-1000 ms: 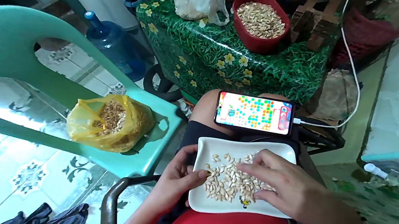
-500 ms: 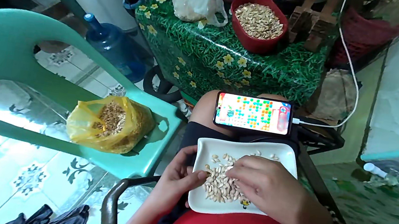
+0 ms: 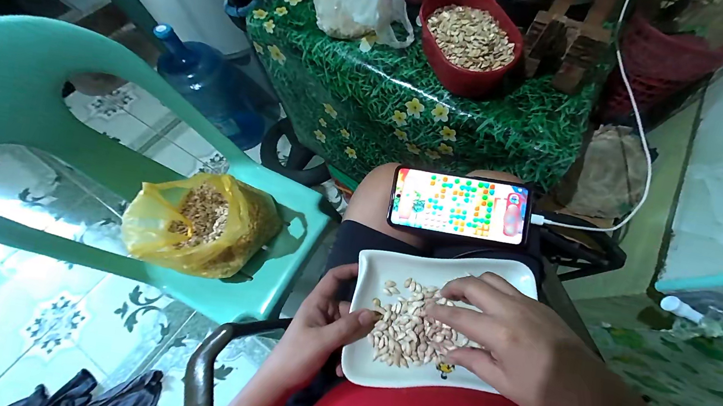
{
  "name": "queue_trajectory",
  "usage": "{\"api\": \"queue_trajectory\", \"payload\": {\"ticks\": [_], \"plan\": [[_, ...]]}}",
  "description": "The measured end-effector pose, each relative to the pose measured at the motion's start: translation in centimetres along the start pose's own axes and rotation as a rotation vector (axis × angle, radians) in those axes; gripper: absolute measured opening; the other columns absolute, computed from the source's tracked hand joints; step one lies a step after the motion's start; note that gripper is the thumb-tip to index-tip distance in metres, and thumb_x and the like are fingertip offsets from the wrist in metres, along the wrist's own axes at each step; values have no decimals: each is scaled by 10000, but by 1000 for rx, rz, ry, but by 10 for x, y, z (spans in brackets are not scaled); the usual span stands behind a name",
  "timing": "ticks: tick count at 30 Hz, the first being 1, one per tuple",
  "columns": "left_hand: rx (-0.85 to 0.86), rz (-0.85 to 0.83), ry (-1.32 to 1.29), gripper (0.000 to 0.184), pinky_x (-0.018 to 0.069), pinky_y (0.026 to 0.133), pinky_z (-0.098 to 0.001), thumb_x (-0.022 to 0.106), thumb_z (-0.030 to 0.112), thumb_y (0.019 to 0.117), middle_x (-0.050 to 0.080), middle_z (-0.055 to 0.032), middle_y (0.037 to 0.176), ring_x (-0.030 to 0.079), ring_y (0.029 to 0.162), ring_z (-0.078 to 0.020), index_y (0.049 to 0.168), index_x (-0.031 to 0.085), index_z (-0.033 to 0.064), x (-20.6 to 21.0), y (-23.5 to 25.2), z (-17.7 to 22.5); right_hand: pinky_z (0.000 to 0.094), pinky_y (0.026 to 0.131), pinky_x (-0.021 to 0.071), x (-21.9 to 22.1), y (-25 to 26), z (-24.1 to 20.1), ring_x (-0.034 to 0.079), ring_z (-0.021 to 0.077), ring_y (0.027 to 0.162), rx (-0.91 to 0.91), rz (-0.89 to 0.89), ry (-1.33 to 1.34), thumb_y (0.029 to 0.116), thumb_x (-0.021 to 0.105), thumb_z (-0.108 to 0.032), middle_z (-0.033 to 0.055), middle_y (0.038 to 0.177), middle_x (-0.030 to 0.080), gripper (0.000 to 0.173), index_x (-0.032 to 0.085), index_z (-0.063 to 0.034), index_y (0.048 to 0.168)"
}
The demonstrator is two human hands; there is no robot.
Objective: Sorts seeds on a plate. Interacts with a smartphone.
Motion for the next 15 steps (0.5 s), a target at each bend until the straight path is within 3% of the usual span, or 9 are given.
{"api": "queue_trajectory", "payload": {"ticks": [3,6,11,15], "plan": [[-4,-4,5,537,616,622,-260,682,126,958,743,-68,932,736,740,-131,1417,404,114,1,0,0,472,793,576,-3,-7,6,639,331,1065,20,-39,-18,808,811,-234,114,1255,649,548,678,-218,1339],[0,-1,0,538,617,622,-261,687,127,955,742,-67,929,736,742,-129,1413,405,115,0,0,0,467,786,572,-3,-9,12,627,324,1048,47,-79,0,792,824,-184,116,1260,629,613,658,-249,1378],[-6,1,-5,536,620,630,-263,682,109,952,744,-71,940,740,748,-136,1411,405,110,1,0,0,452,796,560,7,0,12,627,301,994,63,-123,63,848,774,-139,117,1139,638,471,709,-235,1305],[-11,3,-3,532,616,616,-261,672,98,954,740,-73,931,736,738,-136,1414,404,106,0,0,0,387,740,579,15,6,5,665,248,891,34,-51,82,924,698,-130,94,990,669,230,774,-163,1138]]}}
Point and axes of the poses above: each hand's wrist, its own y-axis towards the middle knuckle, its own x-axis out of the palm, z = x × y, the point moved 8 cm from there along y, towards the middle knuckle
